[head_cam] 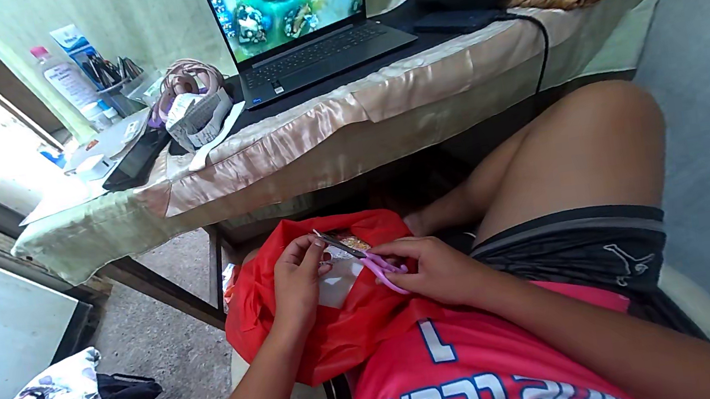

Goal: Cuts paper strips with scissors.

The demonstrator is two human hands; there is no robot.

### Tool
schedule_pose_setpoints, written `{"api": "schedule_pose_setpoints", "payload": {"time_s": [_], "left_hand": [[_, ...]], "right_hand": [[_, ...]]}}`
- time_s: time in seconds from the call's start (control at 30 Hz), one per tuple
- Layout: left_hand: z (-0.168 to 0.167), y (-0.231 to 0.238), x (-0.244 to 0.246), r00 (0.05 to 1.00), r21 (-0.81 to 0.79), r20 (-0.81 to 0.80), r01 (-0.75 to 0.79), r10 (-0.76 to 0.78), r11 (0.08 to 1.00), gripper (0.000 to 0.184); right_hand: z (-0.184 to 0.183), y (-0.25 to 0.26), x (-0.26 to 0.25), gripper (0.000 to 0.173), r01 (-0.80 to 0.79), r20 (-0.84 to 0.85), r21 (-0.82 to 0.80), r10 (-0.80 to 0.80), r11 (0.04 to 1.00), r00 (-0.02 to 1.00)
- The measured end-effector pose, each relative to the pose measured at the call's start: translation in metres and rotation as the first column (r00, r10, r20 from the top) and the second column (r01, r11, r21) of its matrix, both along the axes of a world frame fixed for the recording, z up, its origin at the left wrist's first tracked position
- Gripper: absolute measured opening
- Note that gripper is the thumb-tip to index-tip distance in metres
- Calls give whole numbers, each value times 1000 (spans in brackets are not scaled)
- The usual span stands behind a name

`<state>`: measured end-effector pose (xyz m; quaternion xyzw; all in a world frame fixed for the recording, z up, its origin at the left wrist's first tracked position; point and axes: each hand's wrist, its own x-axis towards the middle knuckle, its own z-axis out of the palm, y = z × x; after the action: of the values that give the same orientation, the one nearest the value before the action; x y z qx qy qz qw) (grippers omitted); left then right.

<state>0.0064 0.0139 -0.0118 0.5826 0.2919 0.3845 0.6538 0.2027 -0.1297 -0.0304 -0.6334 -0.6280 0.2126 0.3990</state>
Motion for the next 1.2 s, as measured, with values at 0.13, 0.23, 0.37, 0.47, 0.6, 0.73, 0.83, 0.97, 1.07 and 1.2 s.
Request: {"api": "schedule_pose_setpoints", "payload": {"time_s": [0.13,0.23,0.37,0.47,0.6,0.73,0.83,0.97,1.07,1.2], "left_hand": [[0,0,0,1000,0,-4,9,-9,1000,16],[0,-1,0,1000,4,-7,19,-19,1000,16],[0,-2,1,1000,1,-13,16,-16,1000,16],[0,-2,0,1000,-4,-7,23,-23,1000,16],[0,-2,1,1000,-19,-6,28,-28,999,17],[1,1,0,1000,-49,-7,28,-28,998,19],[0,4,-2,1000,-48,-7,17,-17,999,19],[0,3,-1,1000,-34,-22,7,-7,999,18],[0,1,-1,999,-32,-27,20,-20,999,17],[0,1,-1,999,-27,-34,36,-37,999,17]], "right_hand": [[-1,1,0,40,10,7,-2,-10,1000,1000],[-2,1,0,39,9,-6,4,-9,1000,1000],[-4,1,-1,38,4,-13,11,-4,1000,1000],[-3,1,-1,38,5,-18,4,-5,1000,1000],[-2,0,-2,36,8,-30,-11,-8,1000,1000],[-1,0,-2,35,-5,-103,-30,2,1000,995],[-1,0,-1,37,-16,-136,-36,11,999,991],[-1,0,-3,38,-18,-128,-34,13,999,992],[-1,-1,-5,38,-26,-141,-23,23,999,990],[-3,0,-5,39,-27,-125,-25,23,999,992]]}}
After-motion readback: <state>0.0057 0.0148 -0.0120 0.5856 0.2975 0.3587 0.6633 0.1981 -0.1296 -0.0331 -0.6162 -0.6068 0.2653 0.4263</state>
